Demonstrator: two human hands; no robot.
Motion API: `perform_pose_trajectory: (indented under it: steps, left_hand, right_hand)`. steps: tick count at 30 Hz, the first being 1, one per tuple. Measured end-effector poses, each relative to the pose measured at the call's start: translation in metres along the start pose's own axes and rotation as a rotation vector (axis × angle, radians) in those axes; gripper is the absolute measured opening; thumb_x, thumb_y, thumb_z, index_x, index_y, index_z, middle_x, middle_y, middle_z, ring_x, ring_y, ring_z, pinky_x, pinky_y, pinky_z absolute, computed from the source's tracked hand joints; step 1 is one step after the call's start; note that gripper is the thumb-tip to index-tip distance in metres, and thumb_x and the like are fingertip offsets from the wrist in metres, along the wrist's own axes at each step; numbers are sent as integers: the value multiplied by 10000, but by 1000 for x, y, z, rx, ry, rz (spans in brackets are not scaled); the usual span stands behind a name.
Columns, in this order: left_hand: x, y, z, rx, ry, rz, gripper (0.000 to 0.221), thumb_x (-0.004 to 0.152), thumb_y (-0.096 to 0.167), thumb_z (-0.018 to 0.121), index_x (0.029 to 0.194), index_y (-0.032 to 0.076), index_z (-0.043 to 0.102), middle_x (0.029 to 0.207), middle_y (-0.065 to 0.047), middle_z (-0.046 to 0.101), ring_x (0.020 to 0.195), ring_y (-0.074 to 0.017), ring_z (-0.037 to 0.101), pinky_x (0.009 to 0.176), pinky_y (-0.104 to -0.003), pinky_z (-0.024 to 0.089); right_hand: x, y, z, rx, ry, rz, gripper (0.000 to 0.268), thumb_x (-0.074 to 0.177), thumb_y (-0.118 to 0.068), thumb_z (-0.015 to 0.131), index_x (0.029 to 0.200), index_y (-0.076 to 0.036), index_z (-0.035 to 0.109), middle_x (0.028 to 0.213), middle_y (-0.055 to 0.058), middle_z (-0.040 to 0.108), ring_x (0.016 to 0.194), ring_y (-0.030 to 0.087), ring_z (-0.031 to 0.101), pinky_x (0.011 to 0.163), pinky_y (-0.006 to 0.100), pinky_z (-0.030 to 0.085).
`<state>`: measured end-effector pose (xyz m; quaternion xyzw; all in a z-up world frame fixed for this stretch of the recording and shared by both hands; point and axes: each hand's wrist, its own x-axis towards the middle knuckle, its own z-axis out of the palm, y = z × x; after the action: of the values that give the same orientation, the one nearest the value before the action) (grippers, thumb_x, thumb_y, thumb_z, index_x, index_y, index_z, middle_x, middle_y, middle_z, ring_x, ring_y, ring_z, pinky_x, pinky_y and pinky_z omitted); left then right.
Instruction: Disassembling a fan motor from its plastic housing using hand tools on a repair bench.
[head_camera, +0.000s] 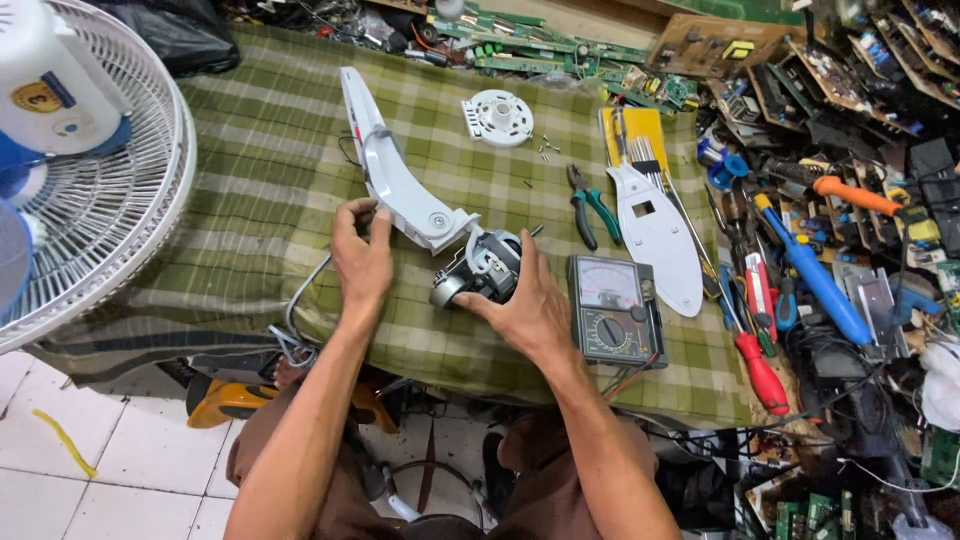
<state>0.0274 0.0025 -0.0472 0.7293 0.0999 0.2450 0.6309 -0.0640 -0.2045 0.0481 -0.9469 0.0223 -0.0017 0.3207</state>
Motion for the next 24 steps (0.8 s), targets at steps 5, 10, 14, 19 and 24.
perform_pose_trajectory:
  steps: [5, 10, 14, 19, 24]
  left_hand:
    - [13, -17, -17, 310, -6, 334, 233, 910, 36, 667, 1141, 58, 680, 1021, -158, 636, 998, -414, 625, 909, -505, 499]
    - [20, -26, -39, 767, 4, 512, 292, 839, 135, 798, 1118, 136, 710, 988, -66, 635, 990, -304, 614, 875, -443, 517]
    - [36, -49, -43, 1022, -182, 300, 215, 881, 342, 767, 1022, 180, 784, 962, -81, 671, 991, -310, 639, 883, -484, 545]
    - [59, -35, -58, 814, -199, 93, 185, 971, 252, 669, 1063, 129, 772, 986, -145, 708, 926, -412, 712, 824, -587, 570]
    - [87, -48, -68, -15, 79, -173, 87, 841, 191, 732, 899, 144, 777, 635, -28, 696, 431, -140, 642, 461, -281, 501]
  right_hand:
    - [21, 18, 17, 109, 14, 155, 1178, 609, -738, 819, 1566, -254, 330, 1465, 135, 518, 1321, 397, 564, 1106, 532, 464]
    - [39, 51, 31, 260, 88, 190, 975, 570, -737, 872, 1392, -305, 575, 1275, 115, 683, 1211, 327, 663, 1015, 430, 531]
    - [38, 62, 33, 385, 198, 128, 842, 592, -572, 953, 1300, -204, 685, 1129, 144, 735, 1094, 278, 715, 918, 378, 567]
    - [29, 68, 19, 590, 137, -22, 724, 716, -320, 931, 1347, -74, 674, 1154, 188, 720, 1066, 217, 655, 966, 398, 547]
    - [31, 87, 2, 841, 61, -137, 674, 769, -196, 836, 1393, -48, 629, 1224, 82, 695, 1061, 113, 616, 924, 284, 560]
